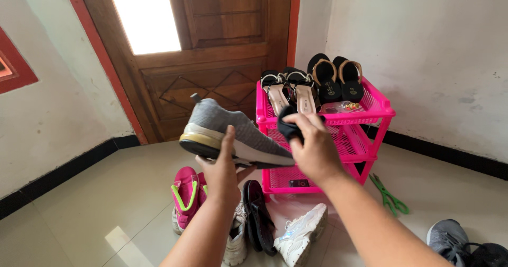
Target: The person cleans a gray sneaker by wiping it with a dark cloth and spraying it with a liquid from a small bottle. The person repeatedly wipes the shoe's upper, sole, and sides while holding it in one hand.
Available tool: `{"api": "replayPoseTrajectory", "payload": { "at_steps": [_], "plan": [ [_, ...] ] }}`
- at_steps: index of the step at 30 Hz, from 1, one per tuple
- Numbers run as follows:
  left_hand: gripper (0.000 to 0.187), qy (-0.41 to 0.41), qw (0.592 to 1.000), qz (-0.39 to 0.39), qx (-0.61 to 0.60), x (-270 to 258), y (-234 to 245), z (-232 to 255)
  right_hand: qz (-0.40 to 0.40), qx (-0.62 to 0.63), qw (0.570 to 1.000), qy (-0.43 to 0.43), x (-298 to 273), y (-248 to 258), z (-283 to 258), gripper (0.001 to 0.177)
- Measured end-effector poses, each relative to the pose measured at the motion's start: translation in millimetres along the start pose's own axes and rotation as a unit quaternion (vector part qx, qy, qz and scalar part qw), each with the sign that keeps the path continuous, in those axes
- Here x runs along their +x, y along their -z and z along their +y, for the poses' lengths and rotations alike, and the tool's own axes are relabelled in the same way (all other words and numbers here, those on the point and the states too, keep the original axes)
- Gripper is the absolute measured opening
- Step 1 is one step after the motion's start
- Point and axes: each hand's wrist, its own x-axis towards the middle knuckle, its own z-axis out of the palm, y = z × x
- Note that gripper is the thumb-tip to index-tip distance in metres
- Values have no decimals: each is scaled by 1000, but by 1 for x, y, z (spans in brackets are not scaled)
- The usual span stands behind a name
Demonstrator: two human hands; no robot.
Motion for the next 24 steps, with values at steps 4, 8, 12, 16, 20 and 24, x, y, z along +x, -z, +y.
{"api": "replayPoseTrajectory", "payload": {
  "at_steps": [4, 8, 12, 16, 20, 24],
  "plan": [
    [86, -14, 998, -35, 56, -5, -7, -5, 0, 76, 995, 66, -3, 0, -32, 40],
    [84, -20, 997, -52, 56, -7, -9, -7, -33, 77, 995, 48, -7, -4, -26, 43],
    [83, -23, 998, -33, 42, -1, -6, -3, -146, 12, 986, -79, -10, -14, 11, 42],
    [81, -39, 996, -38, 67, 2, -1, 1, -142, -45, 982, -118, -12, -18, 34, 41],
    [82, -36, 995, -47, 75, -2, -3, 2, -21, 28, 999, -29, -4, -9, 8, 38],
    [80, -39, 994, -52, 87, -8, -8, -2, -30, 91, 995, -2, -3, -3, -27, 40]
  ]
}}
